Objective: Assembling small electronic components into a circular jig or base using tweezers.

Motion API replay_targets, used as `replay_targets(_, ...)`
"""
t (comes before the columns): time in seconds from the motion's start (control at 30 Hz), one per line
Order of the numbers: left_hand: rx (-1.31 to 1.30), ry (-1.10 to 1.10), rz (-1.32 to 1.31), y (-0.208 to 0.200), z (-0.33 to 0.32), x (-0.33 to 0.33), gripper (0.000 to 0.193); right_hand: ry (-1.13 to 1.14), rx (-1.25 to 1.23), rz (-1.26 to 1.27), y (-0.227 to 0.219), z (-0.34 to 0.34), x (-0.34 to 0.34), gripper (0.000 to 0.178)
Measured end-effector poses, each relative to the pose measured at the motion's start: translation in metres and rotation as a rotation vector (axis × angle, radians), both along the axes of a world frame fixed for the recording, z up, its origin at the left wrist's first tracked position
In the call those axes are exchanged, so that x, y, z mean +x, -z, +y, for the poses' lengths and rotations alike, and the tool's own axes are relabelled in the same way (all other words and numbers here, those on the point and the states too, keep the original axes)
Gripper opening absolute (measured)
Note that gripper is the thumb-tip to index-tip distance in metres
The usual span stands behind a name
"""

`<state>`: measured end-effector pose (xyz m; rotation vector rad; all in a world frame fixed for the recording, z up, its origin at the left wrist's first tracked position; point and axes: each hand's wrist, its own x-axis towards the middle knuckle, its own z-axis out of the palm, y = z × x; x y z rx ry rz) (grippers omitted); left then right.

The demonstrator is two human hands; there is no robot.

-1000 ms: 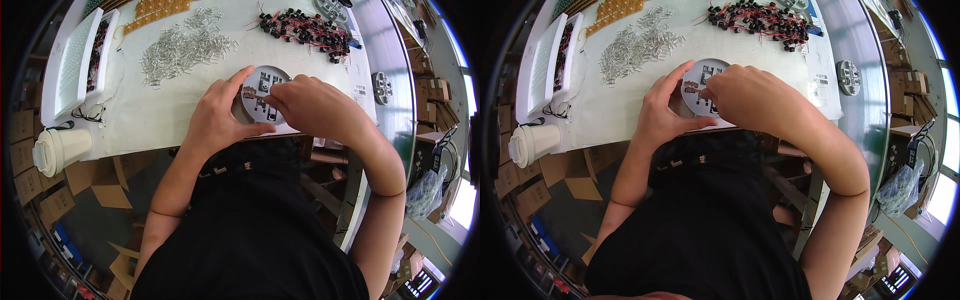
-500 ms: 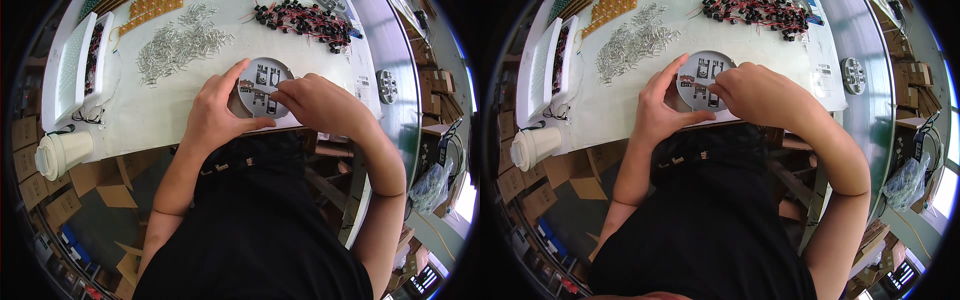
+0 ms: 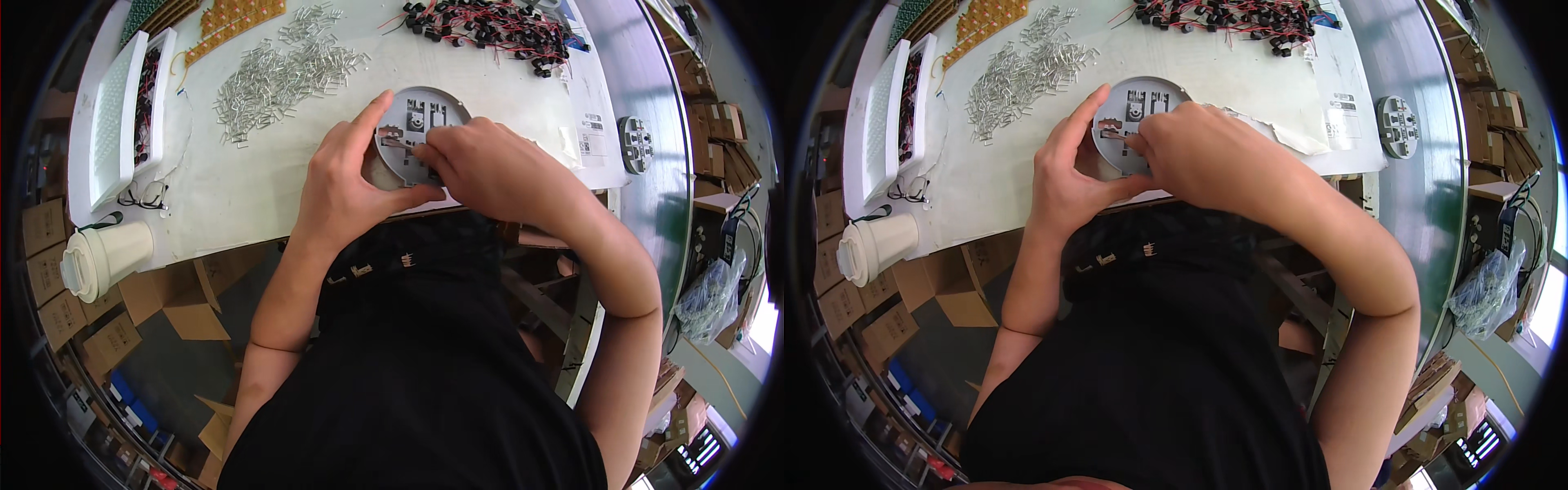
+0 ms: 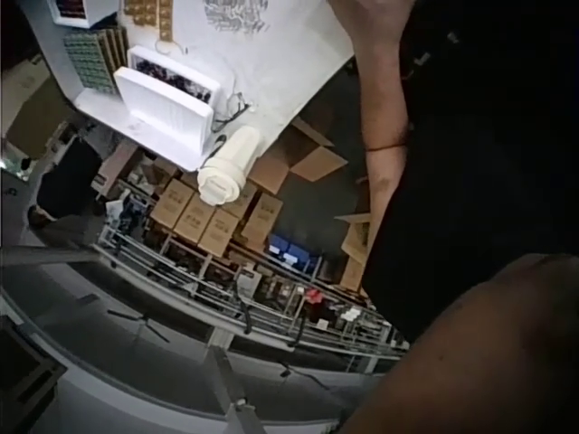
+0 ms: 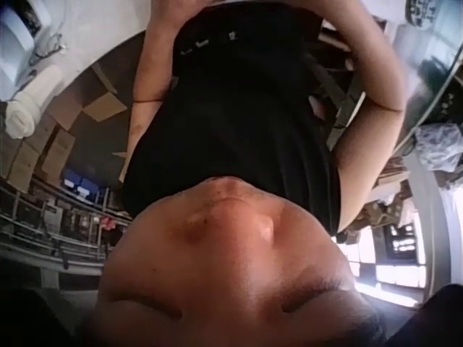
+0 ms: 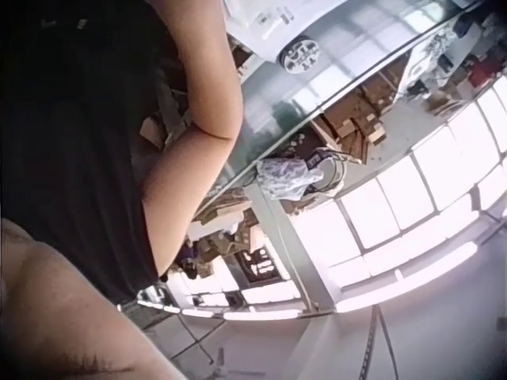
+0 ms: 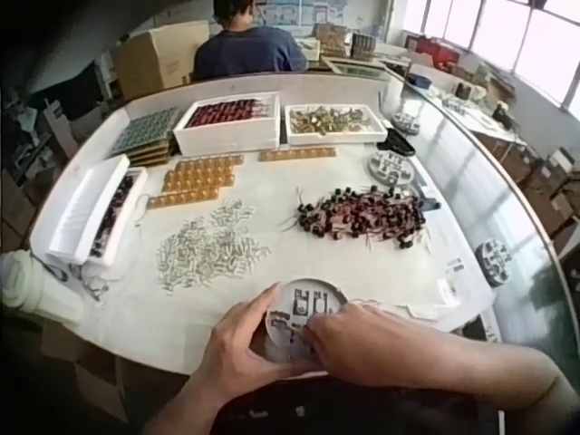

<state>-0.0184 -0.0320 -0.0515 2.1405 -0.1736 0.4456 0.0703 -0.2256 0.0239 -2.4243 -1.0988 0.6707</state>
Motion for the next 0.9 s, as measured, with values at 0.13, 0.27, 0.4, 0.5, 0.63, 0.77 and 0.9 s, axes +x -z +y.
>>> replay_targets(0.13,-0.011,0.066,0.115,-0.014,0.009,-0.007,0.105,0.004,0.071,0.019,-0.005,-0.003,0.001,0.03)
replay_targets(0.27,-0.172,0.208,0.229,-0.004,0.028,-0.006,0.09,0.064,0.482,-0.146,0.012,-0.025,-0.028,0.035)
replay_targets(0.4,-0.158,0.117,0.39,-0.019,0.024,0.001,0.061,0.072,0.272,-0.516,0.026,-0.015,-0.057,0.036)
replay_targets(0.5,-0.426,0.084,0.363,-0.019,0.017,0.005,0.043,0.141,0.486,-0.722,0.023,-0.021,-0.053,0.036)
replay_targets(0.63,-0.458,-0.03,0.267,-0.028,-0.019,0.009,0.021,0.146,0.585,-1.056,0.006,-0.044,-0.032,0.031)
replay_targets(0.77,-0.372,-0.095,0.131,-0.025,-0.027,0.009,0.017,0.59,0.594,-1.19,0.002,-0.132,0.086,0.021)
replay_targets(0.9,-0.248,0.045,0.13,-0.023,-0.022,0.016,0.018,1.31,0.249,-0.958,0.038,-0.389,0.19,0.039)
